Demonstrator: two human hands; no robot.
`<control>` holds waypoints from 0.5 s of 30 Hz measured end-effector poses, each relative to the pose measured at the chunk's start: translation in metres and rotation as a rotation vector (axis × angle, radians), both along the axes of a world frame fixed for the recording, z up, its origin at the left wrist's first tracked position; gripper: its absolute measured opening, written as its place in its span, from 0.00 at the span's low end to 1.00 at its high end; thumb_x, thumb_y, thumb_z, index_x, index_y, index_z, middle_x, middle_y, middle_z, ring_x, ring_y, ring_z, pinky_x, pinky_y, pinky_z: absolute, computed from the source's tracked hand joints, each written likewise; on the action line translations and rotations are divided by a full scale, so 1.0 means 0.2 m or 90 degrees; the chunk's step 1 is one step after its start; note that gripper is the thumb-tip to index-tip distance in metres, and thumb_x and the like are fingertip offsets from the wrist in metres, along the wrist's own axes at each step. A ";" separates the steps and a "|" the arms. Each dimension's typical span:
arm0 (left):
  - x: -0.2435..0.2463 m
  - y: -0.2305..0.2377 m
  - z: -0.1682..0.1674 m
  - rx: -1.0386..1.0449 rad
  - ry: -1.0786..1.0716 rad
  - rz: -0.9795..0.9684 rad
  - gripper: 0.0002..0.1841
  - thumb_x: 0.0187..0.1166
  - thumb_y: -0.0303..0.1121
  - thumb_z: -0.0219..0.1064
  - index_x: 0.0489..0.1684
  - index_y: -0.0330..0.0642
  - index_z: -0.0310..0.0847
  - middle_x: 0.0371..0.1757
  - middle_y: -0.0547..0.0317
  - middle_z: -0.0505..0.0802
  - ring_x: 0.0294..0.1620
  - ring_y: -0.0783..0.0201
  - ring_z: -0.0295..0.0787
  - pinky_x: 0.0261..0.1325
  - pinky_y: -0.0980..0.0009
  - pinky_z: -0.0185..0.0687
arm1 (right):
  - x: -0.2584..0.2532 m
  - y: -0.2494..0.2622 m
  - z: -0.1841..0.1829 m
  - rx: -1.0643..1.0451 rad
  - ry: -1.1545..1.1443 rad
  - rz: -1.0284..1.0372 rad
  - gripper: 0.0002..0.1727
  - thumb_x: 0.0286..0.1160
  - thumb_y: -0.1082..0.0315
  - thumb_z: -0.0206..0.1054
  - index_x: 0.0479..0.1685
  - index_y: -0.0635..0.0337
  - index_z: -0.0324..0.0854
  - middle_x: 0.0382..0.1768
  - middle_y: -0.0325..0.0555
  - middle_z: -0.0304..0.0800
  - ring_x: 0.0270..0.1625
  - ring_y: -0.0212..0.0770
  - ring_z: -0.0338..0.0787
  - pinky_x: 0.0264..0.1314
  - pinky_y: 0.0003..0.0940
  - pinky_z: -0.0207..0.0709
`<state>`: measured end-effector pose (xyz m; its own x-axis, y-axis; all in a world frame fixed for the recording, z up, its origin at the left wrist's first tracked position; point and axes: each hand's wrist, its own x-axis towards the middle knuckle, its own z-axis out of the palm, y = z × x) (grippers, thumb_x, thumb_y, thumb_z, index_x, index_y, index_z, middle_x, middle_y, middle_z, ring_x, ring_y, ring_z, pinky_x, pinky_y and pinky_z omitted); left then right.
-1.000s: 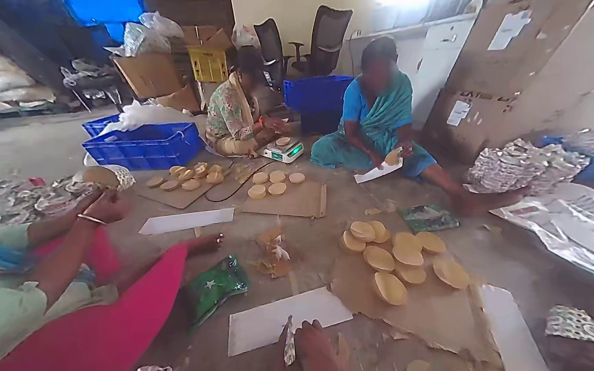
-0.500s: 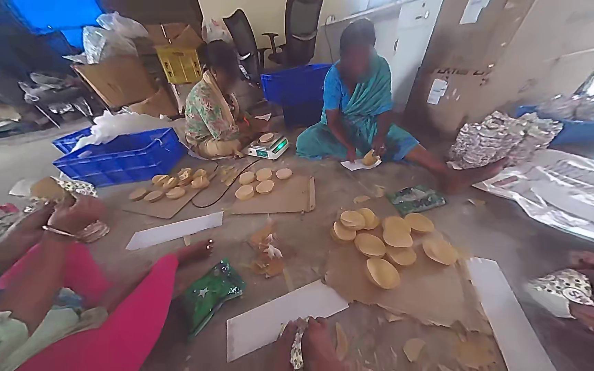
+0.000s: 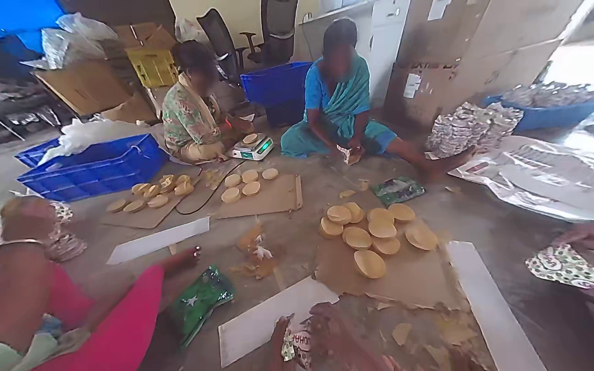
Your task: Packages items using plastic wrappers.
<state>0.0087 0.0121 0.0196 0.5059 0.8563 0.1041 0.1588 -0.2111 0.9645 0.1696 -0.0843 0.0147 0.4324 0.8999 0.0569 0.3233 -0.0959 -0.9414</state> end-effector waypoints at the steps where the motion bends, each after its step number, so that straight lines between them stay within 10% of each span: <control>1: -0.01 0.01 -0.09 0.018 -0.008 0.005 0.20 0.84 0.24 0.54 0.71 0.22 0.79 0.76 0.30 0.82 0.83 0.45 0.74 0.89 0.56 0.62 | 0.01 -0.02 -0.05 -0.016 -0.004 0.012 0.30 0.61 0.66 0.83 0.67 0.63 0.85 0.68 0.55 0.87 0.70 0.48 0.86 0.75 0.44 0.78; 5: -0.01 0.01 -0.14 0.025 -0.002 0.013 0.21 0.84 0.26 0.53 0.71 0.25 0.79 0.77 0.34 0.82 0.84 0.50 0.73 0.89 0.59 0.62 | -0.08 0.00 -0.15 -0.093 -0.067 0.106 0.31 0.70 0.65 0.78 0.77 0.57 0.81 0.78 0.50 0.82 0.81 0.47 0.80 0.87 0.51 0.67; 12: -0.04 0.04 -0.22 0.132 0.072 -0.020 0.21 0.84 0.26 0.53 0.72 0.28 0.80 0.78 0.38 0.83 0.87 0.47 0.69 0.93 0.50 0.52 | -0.17 0.06 -0.16 -0.099 -0.069 0.042 0.18 0.80 0.70 0.67 0.66 0.63 0.87 0.59 0.59 0.93 0.64 0.56 0.92 0.74 0.56 0.79; 15: -0.07 0.04 -0.11 0.271 0.166 -0.113 0.25 0.74 0.21 0.62 0.73 0.22 0.77 0.77 0.31 0.82 0.84 0.31 0.69 0.91 0.36 0.48 | -0.18 0.08 -0.14 -0.127 -0.090 0.043 0.16 0.79 0.72 0.67 0.63 0.64 0.88 0.54 0.60 0.95 0.60 0.59 0.93 0.70 0.59 0.80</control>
<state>-0.0046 0.0196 -0.0028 0.6950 0.6643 0.2750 0.3080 -0.6207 0.7210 0.1342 -0.0679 -0.0126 0.3719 0.9258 -0.0684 0.4621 -0.2486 -0.8513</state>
